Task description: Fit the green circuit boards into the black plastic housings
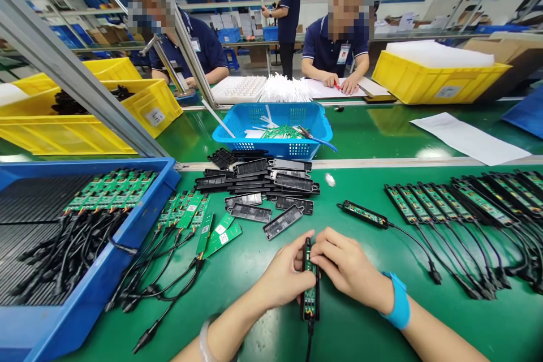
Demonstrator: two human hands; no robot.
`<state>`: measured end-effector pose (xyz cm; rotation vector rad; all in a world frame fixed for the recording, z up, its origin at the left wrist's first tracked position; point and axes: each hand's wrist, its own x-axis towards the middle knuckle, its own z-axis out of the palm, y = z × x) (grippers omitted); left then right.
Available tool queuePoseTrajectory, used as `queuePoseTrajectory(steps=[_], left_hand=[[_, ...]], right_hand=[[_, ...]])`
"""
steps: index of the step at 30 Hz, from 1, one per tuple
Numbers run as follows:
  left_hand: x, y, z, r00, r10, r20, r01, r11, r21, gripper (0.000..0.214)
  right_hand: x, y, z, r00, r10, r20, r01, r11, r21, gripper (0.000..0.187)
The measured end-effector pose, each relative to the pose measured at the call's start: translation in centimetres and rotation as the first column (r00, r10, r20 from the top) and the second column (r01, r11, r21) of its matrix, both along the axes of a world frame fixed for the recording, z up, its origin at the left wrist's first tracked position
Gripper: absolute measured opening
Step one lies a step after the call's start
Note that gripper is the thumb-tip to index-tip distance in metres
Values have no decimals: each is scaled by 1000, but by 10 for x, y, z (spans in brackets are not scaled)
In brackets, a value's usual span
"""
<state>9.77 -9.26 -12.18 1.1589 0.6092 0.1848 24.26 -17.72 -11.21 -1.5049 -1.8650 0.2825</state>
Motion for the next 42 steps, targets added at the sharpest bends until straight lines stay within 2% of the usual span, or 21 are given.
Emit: queuePoseTrajectory(steps=[2, 4, 5, 9, 11, 14, 18, 20, 22, 24, 26, 28, 29, 30, 32, 34, 35, 37, 39, 41, 42], left_hand=[[0, 1, 4, 999, 30, 23, -29, 999, -13, 77], [-1, 3, 10, 996, 88, 15, -87, 996, -32, 74], [-2, 4, 12, 994, 112, 5, -112, 993, -41, 73], [-4, 8, 16, 985, 171, 30, -169, 983, -76, 77], [-4, 9, 15, 980, 195, 49, -190, 977, -95, 79], [-4, 11, 14, 973, 223, 61, -215, 970, -113, 77], [-4, 10, 15, 958, 269, 97, -251, 955, -158, 71], [-3, 8, 14, 945, 301, 132, -273, 943, -190, 68], [-1, 5, 11, 931, 323, 171, -285, 934, -214, 65], [2, 0, 5, 931, 308, 197, -265, 940, -214, 64], [3, -4, 0, 949, 252, 189, -231, 964, -130, 71], [1, -8, 0, 979, 169, 118, -180, 979, 92, 77], [-3, -9, 2, 991, 122, 61, -133, 963, 235, 75], [-8, -10, 6, 998, 68, -2, -62, 926, 371, 71], [-22, -12, 17, 991, -68, -119, 124, 814, 567, 58], [-40, -12, 28, 965, -160, -209, 260, 696, 669, 46], [-49, -12, 32, 956, -159, -246, 290, 643, 709, 40], [-68, -6, 36, 948, -20, -317, 278, 534, 799, 30], [-88, 5, 36, 900, 249, -358, 243, 397, 885, 23], [-109, 21, 34, 777, 529, -342, 233, 263, 936, 19], [-118, 30, 33, 708, 631, -318, 218, 232, 948, 18]], right_hand=[[9, 7, 6, 997, -18, -71, 9, 992, -127, 19], [27, 21, 12, 990, -137, -32, 127, 970, -209, 19], [39, 31, 13, 973, -225, 42, 228, 948, -222, 19], [88, 77, 11, 864, -460, 205, 495, 851, -174, 20], [105, 94, 7, 832, -490, 262, 540, 824, -172, 20], [109, 100, 9, 823, -474, 313, 540, 824, -171, 20], [73, 70, 24, 865, -404, 299, 463, 872, -161, 20], [45, 45, 31, 929, -281, 240, 331, 921, -204, 17], [20, 19, 33, 994, -81, 72, 96, 965, -245, 26], [5, -2, 29, 996, -49, 71, 65, 967, -246, 34], [5, -15, 22, 977, -107, 186, 149, 962, -231, 39], [19, -24, 14, 919, -178, 352, 249, 954, -168, 39], [30, -28, 9, 877, -206, 434, 283, 952, -120, 38], [42, -31, 4, 831, -227, 507, 301, 951, -67, 37], [64, -38, -7, 756, -244, 607, 295, 955, 16, 36], [83, -44, -19, 708, -263, 656, 273, 958, 89, 37], [90, -45, -25, 689, -277, 669, 259, 957, 130, 39], [98, -45, -34, 667, -297, 684, 242, 954, 178, 43], [96, -41, -35, 682, -306, 664, 235, 952, 197, 45], [85, -33, -30, 735, -301, 608, 229, 954, 195, 44], [76, -29, -25, 770, -288, 570, 222, 958, 184, 43]])
